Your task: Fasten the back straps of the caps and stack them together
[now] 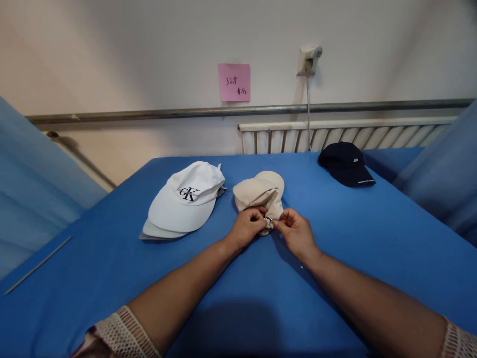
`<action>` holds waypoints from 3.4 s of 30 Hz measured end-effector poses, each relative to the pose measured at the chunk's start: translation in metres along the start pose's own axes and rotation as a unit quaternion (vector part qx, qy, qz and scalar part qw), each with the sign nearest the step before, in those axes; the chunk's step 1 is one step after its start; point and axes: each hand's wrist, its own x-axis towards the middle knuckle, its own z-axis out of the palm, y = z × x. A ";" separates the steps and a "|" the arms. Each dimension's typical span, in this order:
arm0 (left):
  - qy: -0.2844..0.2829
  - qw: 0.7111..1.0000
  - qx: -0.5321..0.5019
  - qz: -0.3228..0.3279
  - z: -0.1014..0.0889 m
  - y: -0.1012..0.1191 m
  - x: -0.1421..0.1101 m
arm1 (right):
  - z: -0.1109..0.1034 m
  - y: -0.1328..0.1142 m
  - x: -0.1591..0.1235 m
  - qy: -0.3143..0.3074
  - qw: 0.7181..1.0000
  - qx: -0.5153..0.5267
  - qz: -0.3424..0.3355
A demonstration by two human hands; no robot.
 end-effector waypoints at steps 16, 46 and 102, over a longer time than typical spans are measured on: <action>-0.007 0.996 -0.088 -0.019 0.000 -0.002 -0.001 | -0.003 0.000 -0.001 -0.011 0.999 -0.029 -0.018; 0.033 0.987 0.118 0.107 0.001 0.011 -0.012 | 0.001 0.000 0.001 0.011 0.999 0.028 -0.018; 0.040 0.983 0.100 0.150 0.001 0.006 -0.012 | 0.003 -0.012 -0.004 -0.052 0.984 0.171 0.015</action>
